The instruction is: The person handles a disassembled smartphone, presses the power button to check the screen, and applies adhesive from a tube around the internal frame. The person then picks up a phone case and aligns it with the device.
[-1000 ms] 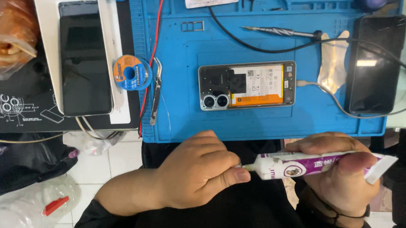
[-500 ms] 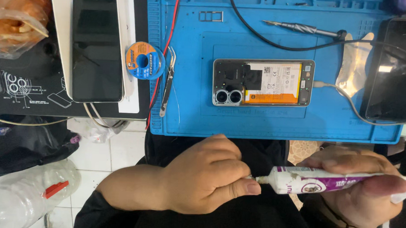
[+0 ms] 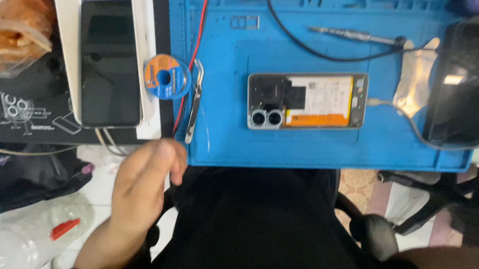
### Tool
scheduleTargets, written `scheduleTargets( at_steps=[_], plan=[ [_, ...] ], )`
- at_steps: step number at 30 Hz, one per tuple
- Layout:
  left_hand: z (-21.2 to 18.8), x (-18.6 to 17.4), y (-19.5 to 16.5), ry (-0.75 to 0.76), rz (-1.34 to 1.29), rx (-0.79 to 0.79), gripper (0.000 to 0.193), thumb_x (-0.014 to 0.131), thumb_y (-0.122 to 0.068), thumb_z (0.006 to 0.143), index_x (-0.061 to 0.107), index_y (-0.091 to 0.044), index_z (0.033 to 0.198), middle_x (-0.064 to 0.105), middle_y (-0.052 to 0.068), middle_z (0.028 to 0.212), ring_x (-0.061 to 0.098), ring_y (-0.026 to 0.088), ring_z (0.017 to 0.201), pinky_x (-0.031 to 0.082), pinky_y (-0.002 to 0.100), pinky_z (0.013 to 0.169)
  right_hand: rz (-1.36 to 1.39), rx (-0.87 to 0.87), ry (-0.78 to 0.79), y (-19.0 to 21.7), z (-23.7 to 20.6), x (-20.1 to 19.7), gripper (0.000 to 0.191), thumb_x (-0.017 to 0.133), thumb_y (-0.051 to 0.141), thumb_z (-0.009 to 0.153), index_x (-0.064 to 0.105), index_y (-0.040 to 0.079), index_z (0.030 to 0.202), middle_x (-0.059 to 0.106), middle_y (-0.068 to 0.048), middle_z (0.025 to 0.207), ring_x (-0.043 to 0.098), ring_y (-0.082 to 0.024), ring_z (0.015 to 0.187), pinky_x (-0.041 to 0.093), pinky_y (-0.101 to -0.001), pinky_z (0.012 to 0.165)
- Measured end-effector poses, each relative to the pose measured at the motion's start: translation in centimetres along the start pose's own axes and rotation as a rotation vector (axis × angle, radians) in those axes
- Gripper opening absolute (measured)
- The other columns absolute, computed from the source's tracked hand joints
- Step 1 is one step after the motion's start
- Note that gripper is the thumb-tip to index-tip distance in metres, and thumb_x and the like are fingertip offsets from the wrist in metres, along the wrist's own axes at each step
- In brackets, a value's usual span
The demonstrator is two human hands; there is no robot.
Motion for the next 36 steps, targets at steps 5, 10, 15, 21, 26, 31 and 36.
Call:
scheduleTargets(
  at_steps=[5,10,15,21,26,31,36],
  plan=[
    [1.2,3.2,-0.1,-0.044,0.247,0.105,0.027,0.07,-0.022,0.098,0.064,0.0,0.112,0.063,0.001,0.075,0.058,0.007,0.065,0.046,0.023,0.059,0.005,0.003,-0.04,0.2,0.7,-2.4,0.053,0.043,0.044,0.122,0.065,-0.003,0.112,0.073,-0.022,0.102,0.075,-0.034,0.091,0.064,-0.0467,0.084],
    [6.9,2.3,-0.1,-0.258,0.175,0.135,0.048,0.068,-0.018,0.104,0.053,-0.002,0.146,0.064,0.0,0.073,0.063,0.005,0.066,0.048,0.021,0.062,0.014,0.026,-0.002,-1.7,2.5,-4.2,0.047,0.045,0.042,0.124,0.063,-0.001,0.116,0.072,-0.02,0.104,0.074,-0.032,0.091,0.062,-0.0449,0.083],
    [6.1,2.7,-0.1,-0.212,0.392,0.275,0.07,0.069,-0.013,0.097,0.033,0.0,0.156,0.071,0.005,0.097,0.065,0.011,0.077,0.051,0.025,0.068,-0.049,0.118,0.06,-3.7,6.2,-5.3,0.041,0.046,0.039,0.125,0.061,0.002,0.121,0.072,-0.018,0.107,0.074,-0.03,0.091,0.061,-0.0432,0.083],
    [3.7,5.1,-1.0,-0.194,0.816,0.577,0.046,0.081,-0.015,0.088,0.065,-0.002,0.129,0.067,0.018,0.126,0.058,0.034,0.115,0.05,0.043,0.1,-0.03,0.184,0.065,-4.2,7.7,-5.4,0.041,0.044,0.036,0.124,0.06,-0.002,0.122,0.071,-0.021,0.106,0.072,-0.032,0.092,0.057,-0.0422,0.087],
    [3.7,4.8,0.0,-0.192,0.769,0.566,0.022,0.083,-0.015,0.092,0.079,-0.006,0.111,0.07,0.011,0.125,0.06,0.03,0.115,0.05,0.04,0.1,-0.015,0.21,0.043,-4.8,8.3,-4.2,0.044,0.046,0.04,0.122,0.061,-0.002,0.119,0.071,-0.02,0.104,0.071,-0.03,0.091,0.057,-0.0412,0.086],
    [3.6,4.7,0.2,-0.21,0.771,0.575,0.016,0.086,-0.017,0.088,0.078,-0.009,0.1,0.07,0.01,0.124,0.06,0.03,0.116,0.05,0.041,0.101,0.023,0.258,-0.085,-4.6,8.6,0.2,0.046,0.041,0.039,0.123,0.058,-0.003,0.112,0.067,-0.016,0.105,0.068,-0.028,0.098,0.058,-0.043,0.095],
    [3.7,5.2,0.1,-0.245,0.716,0.526,0.048,0.09,-0.021,0.086,0.065,-0.008,0.124,0.069,0.009,0.127,0.059,0.03,0.118,0.048,0.042,0.103,-0.263,0.103,0.003,-4.3,10.3,7.7,0.03,0.047,0.027,0.122,0.06,0.002,0.112,0.068,-0.014,0.103,0.068,-0.022,0.091,0.054,-0.0358,0.081]
  ],
)
Point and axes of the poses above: each hand's wrist, its own z-axis towards the middle knuckle, its own x-axis out of the palm, y = z × x, the point moved 7 cm from there along z, towards the middle knuckle
